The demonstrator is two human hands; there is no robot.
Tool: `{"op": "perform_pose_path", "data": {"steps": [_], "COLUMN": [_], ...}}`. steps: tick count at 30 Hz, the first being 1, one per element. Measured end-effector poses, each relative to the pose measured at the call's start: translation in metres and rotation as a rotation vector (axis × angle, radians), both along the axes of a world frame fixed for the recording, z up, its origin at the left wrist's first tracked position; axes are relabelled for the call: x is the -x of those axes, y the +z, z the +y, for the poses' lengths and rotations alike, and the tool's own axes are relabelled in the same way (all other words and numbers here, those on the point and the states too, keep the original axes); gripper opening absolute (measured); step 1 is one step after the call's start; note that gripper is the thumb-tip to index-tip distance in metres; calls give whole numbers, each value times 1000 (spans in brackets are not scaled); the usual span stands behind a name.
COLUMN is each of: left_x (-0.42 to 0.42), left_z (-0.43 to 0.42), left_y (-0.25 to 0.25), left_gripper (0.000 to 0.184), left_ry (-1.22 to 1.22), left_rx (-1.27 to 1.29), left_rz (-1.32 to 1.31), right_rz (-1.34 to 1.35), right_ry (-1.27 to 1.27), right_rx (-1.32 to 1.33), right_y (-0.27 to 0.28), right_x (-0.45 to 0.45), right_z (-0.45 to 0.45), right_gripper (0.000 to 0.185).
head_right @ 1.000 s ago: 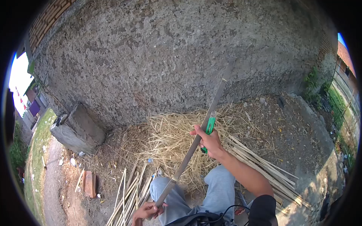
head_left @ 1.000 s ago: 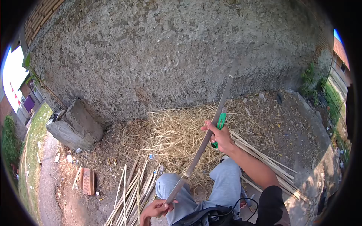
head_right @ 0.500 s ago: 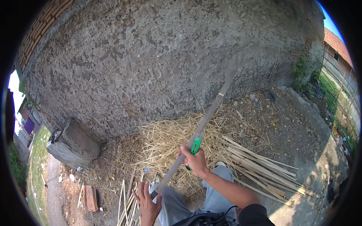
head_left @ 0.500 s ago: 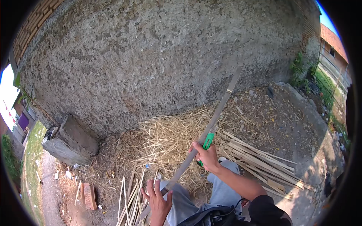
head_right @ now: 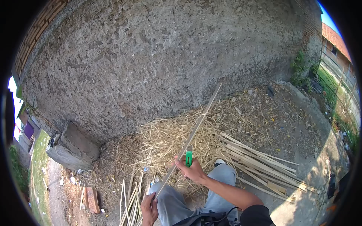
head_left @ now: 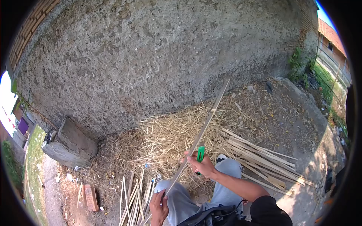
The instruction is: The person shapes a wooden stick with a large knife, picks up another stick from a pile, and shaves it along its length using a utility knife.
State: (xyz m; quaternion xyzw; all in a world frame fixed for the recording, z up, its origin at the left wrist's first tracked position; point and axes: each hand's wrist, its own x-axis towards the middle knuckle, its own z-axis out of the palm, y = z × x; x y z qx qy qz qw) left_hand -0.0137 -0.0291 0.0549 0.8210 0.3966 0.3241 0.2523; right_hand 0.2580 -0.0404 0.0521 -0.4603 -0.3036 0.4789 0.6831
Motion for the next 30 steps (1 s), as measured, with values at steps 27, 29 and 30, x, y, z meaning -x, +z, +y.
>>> {"op": "perform_pose_path", "data": {"steps": [27, 29, 30], "left_x": [-64, -56, -51], "left_z": [22, 21, 20], "left_y": [-13, -19, -23], "left_gripper": [26, 23, 21], "left_ry": [-152, -137, -119], "left_rx": [363, 390, 415], "left_rz": [85, 76, 68], "right_rz": [-402, -539, -574], "right_ry": [128, 145, 47], "right_rx": [258, 331, 295], "right_y": [-5, -7, -8], "right_x": [-26, -35, -38], "right_z": [4, -2, -5], "right_gripper": [33, 35, 36]}}
